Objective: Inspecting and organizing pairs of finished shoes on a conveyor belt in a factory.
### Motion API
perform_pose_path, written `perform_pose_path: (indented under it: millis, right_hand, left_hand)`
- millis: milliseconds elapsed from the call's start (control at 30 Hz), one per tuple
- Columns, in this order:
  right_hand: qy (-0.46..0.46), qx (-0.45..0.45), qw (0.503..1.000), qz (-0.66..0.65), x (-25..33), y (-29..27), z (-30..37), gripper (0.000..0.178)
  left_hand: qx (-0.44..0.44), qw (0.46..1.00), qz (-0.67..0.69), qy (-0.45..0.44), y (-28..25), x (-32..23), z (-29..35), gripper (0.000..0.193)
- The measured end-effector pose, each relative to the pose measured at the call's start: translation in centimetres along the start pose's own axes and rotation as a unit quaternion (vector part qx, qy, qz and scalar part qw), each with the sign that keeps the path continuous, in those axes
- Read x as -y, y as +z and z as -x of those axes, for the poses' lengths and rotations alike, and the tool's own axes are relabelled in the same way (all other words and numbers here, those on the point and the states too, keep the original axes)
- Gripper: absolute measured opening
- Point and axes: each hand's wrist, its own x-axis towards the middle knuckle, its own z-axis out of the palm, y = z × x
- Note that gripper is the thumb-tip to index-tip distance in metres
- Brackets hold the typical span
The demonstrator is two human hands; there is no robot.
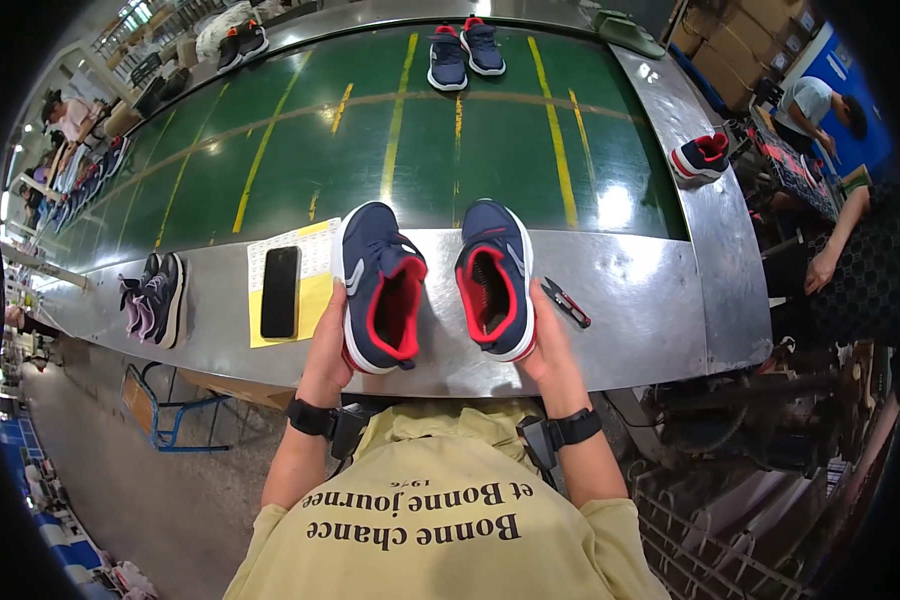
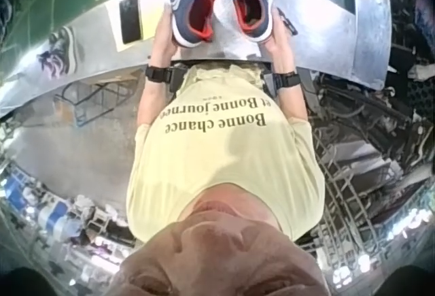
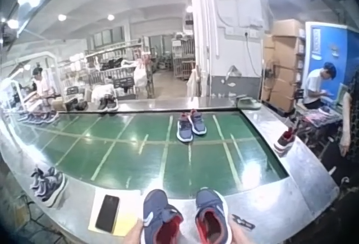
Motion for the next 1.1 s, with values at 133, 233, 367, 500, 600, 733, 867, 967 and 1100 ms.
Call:
perform_pose_path:
  millis: [133, 233, 367, 500, 600, 733, 867, 967, 1100]
  right_hand:
    - [0.072, 0.009, 0.992, -0.105, -1.3, 1.5, 0.1, 0.041]
    - [0.102, 0.025, 0.987, -0.121, -1.8, 3.1, 0.5, 0.041]
    - [0.113, 0.041, 0.985, -0.125, -2.5, 4.0, 0.8, 0.043]
    - [0.074, 0.064, 0.992, -0.086, -3.0, 4.6, 1.0, 0.043]
    - [0.059, 0.061, 0.994, -0.063, -2.9, 4.3, 0.9, 0.043]
    - [0.063, 0.068, 0.994, -0.066, -2.0, 4.8, 1.3, 0.043]
    - [0.079, 0.041, 0.995, -0.053, -1.7, 4.4, 0.8, 0.044]
    - [0.022, 0.028, 0.999, 0.017, -1.7, 3.8, 0.5, 0.040]
    - [-0.315, -0.140, 0.816, 0.463, -2.4, -3.4, -2.6, 0.036]
  left_hand:
    - [0.105, 0.976, 0.185, -0.054, -0.3, 1.2, -0.2, 0.046]
    - [0.140, 0.957, 0.235, -0.092, -0.3, 1.9, -0.4, 0.042]
    - [0.138, 0.937, 0.290, -0.139, 1.5, 1.2, 0.8, 0.037]
    - [0.133, 0.939, 0.292, -0.125, 0.7, 2.0, 0.6, 0.034]
    - [0.117, 0.942, 0.294, -0.112, 1.0, 2.2, 0.6, 0.032]
    - [0.093, 0.948, 0.278, -0.121, 1.0, 2.7, 0.1, 0.033]
    - [0.154, 0.925, 0.314, -0.149, 1.2, 2.3, -0.2, 0.038]
    - [0.154, 0.951, 0.247, -0.102, 0.7, 3.0, -1.1, 0.040]
    - [-0.106, 0.956, -0.273, 0.021, 0.8, 5.4, -2.3, 0.041]
